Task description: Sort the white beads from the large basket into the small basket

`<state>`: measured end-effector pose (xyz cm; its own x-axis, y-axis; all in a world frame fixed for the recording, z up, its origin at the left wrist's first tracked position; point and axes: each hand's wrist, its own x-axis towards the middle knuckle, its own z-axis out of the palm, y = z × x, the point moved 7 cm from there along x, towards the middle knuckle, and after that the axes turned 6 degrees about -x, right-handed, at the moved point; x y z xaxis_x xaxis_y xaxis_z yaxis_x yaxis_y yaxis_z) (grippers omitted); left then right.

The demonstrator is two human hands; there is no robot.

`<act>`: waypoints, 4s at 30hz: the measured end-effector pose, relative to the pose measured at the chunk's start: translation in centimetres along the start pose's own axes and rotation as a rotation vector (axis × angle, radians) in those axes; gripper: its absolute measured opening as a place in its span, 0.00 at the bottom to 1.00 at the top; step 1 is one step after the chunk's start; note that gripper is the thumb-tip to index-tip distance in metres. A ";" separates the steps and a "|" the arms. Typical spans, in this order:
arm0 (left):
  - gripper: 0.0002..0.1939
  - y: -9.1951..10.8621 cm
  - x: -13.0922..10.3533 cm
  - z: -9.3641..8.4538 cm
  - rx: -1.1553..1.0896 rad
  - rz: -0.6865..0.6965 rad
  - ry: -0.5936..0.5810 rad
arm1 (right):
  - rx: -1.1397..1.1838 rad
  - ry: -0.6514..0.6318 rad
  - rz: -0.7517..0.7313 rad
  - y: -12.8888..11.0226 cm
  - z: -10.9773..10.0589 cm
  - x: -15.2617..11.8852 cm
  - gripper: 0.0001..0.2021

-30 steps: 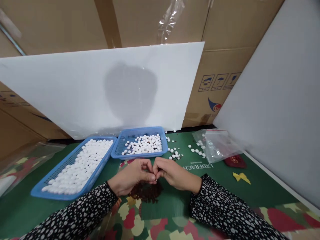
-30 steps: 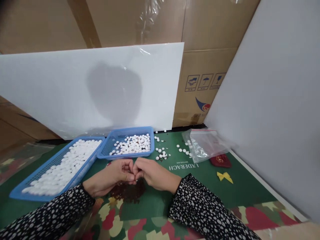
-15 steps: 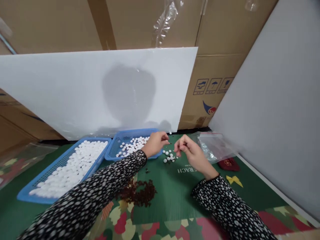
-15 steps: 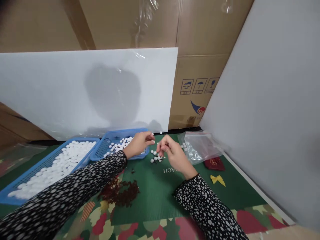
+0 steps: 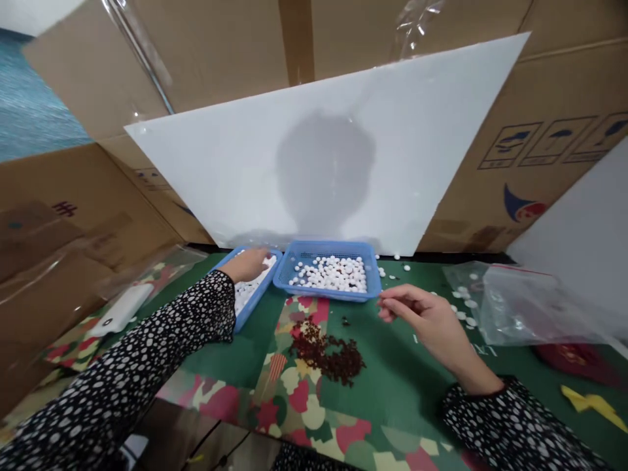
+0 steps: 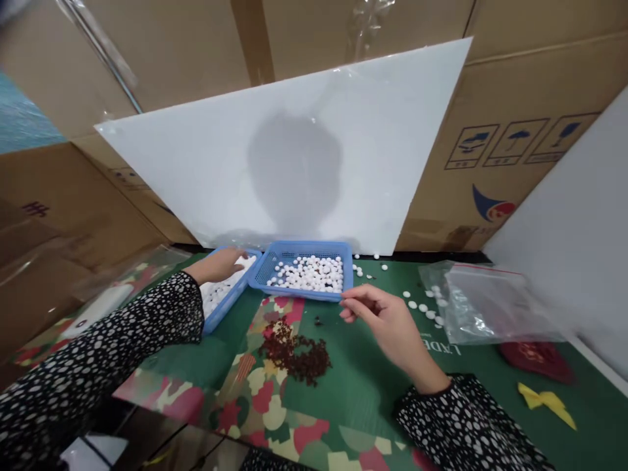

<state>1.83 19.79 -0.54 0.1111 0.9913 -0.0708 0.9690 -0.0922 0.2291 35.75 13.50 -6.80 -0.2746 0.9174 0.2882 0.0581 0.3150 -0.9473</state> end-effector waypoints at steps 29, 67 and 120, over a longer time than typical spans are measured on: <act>0.02 -8.7 -3.4 1.0 -0.963 -0.340 0.172 | -0.061 -0.181 0.021 2.7 5.2 -0.1 0.12; 0.14 10.2 -6.1 13.4 -1.730 0.007 -0.329 | 0.170 -0.190 0.045 1.3 9.6 1.4 0.06; 0.19 8.3 -6.3 13.5 -1.684 -0.296 -0.405 | -1.075 -0.325 -0.253 3.2 9.0 1.5 0.04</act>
<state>12.19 11.47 -11.31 0.2858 0.8473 -0.4476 -0.2691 0.5192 0.8112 26.89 13.67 -10.67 -0.6205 0.7415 0.2553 0.7117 0.6692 -0.2138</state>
